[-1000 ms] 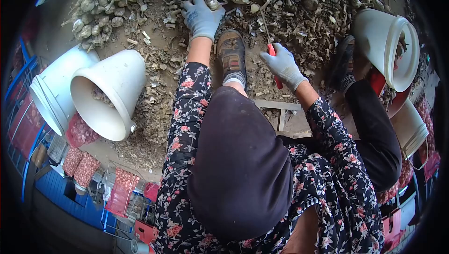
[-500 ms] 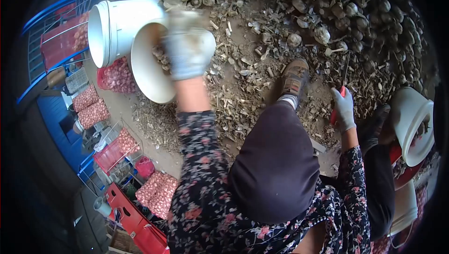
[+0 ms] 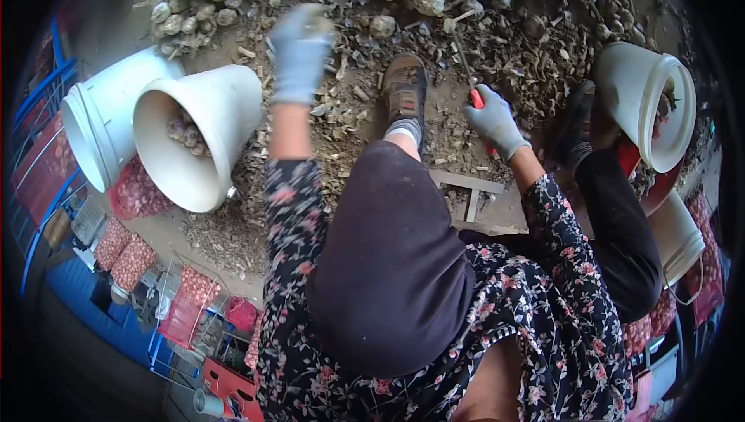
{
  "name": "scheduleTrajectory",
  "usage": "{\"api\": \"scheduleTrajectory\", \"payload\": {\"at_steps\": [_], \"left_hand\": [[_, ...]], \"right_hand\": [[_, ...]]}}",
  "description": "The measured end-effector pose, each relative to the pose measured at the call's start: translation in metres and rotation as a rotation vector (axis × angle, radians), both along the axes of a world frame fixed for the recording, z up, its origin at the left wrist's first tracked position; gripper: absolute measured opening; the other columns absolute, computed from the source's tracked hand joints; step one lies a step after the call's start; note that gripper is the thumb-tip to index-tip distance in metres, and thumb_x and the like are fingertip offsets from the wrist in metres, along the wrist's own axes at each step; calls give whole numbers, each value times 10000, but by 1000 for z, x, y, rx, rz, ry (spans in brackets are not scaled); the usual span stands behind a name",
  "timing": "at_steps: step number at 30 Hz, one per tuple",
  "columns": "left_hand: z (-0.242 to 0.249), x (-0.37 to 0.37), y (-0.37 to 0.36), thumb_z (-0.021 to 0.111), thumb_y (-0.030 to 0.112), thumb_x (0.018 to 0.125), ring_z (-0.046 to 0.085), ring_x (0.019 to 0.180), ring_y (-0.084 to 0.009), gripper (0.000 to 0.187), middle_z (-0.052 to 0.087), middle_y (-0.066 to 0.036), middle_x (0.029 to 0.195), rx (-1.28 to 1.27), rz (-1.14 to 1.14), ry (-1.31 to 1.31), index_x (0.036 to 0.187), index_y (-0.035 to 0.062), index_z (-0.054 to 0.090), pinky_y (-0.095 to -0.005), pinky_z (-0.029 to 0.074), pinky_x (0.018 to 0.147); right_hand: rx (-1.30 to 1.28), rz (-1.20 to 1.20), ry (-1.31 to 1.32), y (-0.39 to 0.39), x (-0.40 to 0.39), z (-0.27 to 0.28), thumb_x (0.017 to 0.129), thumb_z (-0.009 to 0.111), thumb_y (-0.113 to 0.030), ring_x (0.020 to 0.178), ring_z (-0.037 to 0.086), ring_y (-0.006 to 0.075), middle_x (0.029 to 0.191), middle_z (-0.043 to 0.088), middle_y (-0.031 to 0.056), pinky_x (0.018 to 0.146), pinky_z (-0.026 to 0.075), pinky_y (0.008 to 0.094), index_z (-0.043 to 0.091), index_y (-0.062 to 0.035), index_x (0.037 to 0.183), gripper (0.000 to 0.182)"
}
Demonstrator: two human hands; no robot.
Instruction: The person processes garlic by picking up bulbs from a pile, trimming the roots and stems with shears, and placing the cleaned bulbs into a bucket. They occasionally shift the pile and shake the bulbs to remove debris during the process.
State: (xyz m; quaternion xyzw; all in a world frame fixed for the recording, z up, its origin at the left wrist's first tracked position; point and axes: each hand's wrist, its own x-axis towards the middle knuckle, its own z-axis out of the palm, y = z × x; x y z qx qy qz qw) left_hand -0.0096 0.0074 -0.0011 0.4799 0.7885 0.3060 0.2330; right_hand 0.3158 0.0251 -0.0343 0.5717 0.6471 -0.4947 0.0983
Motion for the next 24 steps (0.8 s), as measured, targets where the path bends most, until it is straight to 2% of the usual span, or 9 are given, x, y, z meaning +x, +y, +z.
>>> {"api": "scheduleTrajectory", "payload": {"at_steps": [1,3,7,9,10,15,19,21,24], "left_hand": [[-47,13,3,633,64,752,617,981,-290,274,644,-129,985,101,-255,229,1025,87,647,-409,507,833],[-79,44,7,635,77,755,608,992,-318,333,630,-143,1028,-178,-376,239,1086,92,599,-433,502,848],[-104,44,13,697,89,724,620,1007,-258,483,651,-89,1023,-377,-424,342,1188,78,564,-351,483,906],[-100,38,16,728,66,714,617,941,-180,498,649,-65,1012,-161,-218,-149,1180,37,556,-296,491,863],[-89,47,10,741,54,729,591,898,-116,449,639,-46,988,-65,43,-725,1142,-7,575,-244,488,819],[-53,56,-3,729,65,760,595,906,-108,470,626,-61,1047,-103,67,-814,1187,-26,554,-234,495,797],[-44,60,0,737,73,719,602,926,-160,476,613,-89,1055,-27,-80,-394,1150,-32,566,-287,494,830],[-33,59,0,751,92,644,602,917,-234,534,594,-120,1012,-60,-260,78,1135,-12,569,-326,488,833],[-30,64,0,751,113,602,591,909,-275,542,572,-145,994,-3,-257,91,1104,1,579,-347,485,820]], "right_hand": [[-10,26,-10,3,-4,4,780,583,-222,915,571,461,904,612,272,789,452,481,518,-6,958,287],[34,58,29,4,-6,3,782,583,-232,918,571,464,898,608,283,786,450,487,507,0,964,304],[-23,85,0,9,-17,-2,792,578,-246,929,577,458,903,611,291,798,452,492,495,10,974,325],[-12,110,8,9,-22,-2,806,564,-256,944,582,453,896,618,287,812,455,493,489,13,980,328],[-74,151,-42,11,-25,1,817,563,-268,959,598,424,916,628,268,824,467,485,483,-1,1004,336],[102,238,-85,6,-37,16,823,588,-332,953,623,368,1000,622,219,822,484,468,468,-42,1065,397],[282,390,-111,17,-46,33,814,618,-425,936,621,334,999,608,182,805,475,443,480,-44,1051,470],[286,479,-168,21,-49,39,801,615,-257,945,600,347,1014,580,187,788,470,463,470,-44,1087,385],[263,460,-172,21,-51,33,822,599,-284,905,626,352,964,610,186,755,482,475,475,-47,1070,365]]}}
